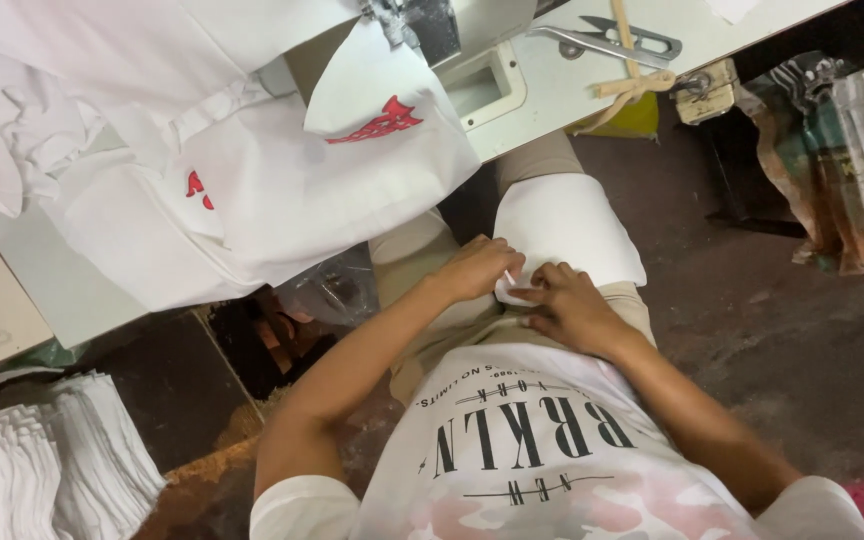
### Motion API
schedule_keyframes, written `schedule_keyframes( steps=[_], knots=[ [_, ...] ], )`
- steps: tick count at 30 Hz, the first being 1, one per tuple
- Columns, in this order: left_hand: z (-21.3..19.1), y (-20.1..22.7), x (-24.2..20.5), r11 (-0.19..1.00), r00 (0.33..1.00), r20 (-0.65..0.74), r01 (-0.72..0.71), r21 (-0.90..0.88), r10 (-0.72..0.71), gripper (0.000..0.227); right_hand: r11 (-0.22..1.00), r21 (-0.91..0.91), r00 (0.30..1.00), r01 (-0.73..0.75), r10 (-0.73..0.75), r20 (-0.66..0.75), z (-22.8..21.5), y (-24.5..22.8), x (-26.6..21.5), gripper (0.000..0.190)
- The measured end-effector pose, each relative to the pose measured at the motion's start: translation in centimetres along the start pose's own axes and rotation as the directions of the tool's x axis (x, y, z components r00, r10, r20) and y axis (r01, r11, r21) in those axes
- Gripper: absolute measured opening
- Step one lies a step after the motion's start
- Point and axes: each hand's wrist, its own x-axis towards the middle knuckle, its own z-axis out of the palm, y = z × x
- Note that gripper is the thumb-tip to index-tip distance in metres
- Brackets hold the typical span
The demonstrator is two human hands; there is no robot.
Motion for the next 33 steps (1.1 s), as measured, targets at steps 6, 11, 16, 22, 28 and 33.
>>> schedule_keyframes(
  steps=[6, 11, 16, 22, 28, 33],
  knots=[
    [-0.5, -1.3, 5.0, 0.908, 0.976, -0.017, 0.194, -0.372, -0.216, 0.024, 0.951, 0.308, 0.925, 0.005, 0.113, -0.364, 5.3, 4.9, 1.3, 0.029],
    [-5.5, 4.5, 6.1, 0.736, 0.814, -0.477, -0.094, -0.671, -0.331, 0.015, 0.852, 0.486, 0.68, -0.196, 0.475, -0.559, 1.2, 11.3, -1.5, 0.03],
    [-8.6, 9.4, 0.0, 0.756, 0.589, -0.69, -0.192, -0.626, -0.421, 0.022, 0.821, 0.565, 0.74, -0.085, 0.431, -0.516, -10.9, 3.9, -6.7, 0.019],
    [-16.2, 13.4, -10.2, 0.706, 0.208, -0.707, -0.094, -0.702, -0.676, 0.029, 0.691, 0.651, 0.935, 0.315, -0.108, -0.338, -9.8, -6.5, -3.7, 0.017],
    [-29.5, 13.6, -10.0, 0.978, 0.257, -0.962, 0.207, -0.038, -0.092, 0.01, 0.466, 0.791, 0.901, 0.397, -0.032, -0.433, -9.9, -11.9, -0.8, 0.011],
    [-28.3, 1.0, -3.4, 0.932, 0.416, -0.904, 0.357, 0.065, -0.097, 0.023, 0.815, 0.486, 0.789, 0.316, 0.058, -0.611, -8.7, -8.7, 7.4, 0.008]
  ],
)
